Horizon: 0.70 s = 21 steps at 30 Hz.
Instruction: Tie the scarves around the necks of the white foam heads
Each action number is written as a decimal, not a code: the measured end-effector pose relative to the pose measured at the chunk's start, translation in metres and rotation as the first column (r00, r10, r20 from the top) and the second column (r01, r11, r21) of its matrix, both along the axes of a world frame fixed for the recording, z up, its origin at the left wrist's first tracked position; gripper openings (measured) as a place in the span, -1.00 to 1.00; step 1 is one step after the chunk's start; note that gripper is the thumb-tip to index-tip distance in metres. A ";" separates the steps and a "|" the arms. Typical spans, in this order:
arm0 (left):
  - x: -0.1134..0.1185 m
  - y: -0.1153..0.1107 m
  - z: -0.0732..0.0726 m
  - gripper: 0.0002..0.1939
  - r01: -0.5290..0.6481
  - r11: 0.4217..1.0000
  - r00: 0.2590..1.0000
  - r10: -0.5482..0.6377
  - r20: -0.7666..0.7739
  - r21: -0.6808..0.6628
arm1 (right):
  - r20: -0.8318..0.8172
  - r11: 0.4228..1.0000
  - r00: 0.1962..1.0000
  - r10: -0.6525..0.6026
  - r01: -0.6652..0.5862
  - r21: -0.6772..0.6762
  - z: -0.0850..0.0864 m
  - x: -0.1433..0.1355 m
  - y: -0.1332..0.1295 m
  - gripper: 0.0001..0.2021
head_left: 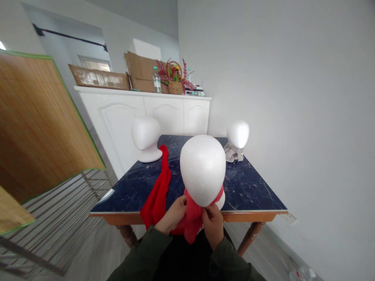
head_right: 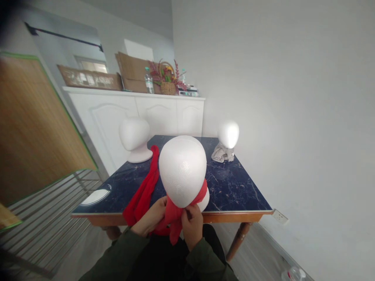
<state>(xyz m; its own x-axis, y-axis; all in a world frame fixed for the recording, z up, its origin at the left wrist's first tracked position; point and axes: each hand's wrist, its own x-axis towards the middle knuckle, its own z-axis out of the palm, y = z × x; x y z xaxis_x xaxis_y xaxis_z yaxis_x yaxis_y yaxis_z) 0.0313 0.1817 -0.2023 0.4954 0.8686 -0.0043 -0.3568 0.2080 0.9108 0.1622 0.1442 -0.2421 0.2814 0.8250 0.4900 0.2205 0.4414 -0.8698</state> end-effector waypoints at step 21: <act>-0.008 0.022 0.040 -0.82 0.297 0.906 0.785 -0.051 -0.617 0.303 | 0.294 0.930 0.946 0.136 -0.020 -0.366 0.037 0.015 0.002 -0.84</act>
<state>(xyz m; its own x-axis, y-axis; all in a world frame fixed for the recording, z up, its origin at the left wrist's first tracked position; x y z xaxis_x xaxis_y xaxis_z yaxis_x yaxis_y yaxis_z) 0.0231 0.2035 -0.1622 0.6443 0.7634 -0.0456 0.2767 -0.1771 0.9445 0.1770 0.1465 -0.2047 0.0910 0.9727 0.2133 0.4809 0.1446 -0.8648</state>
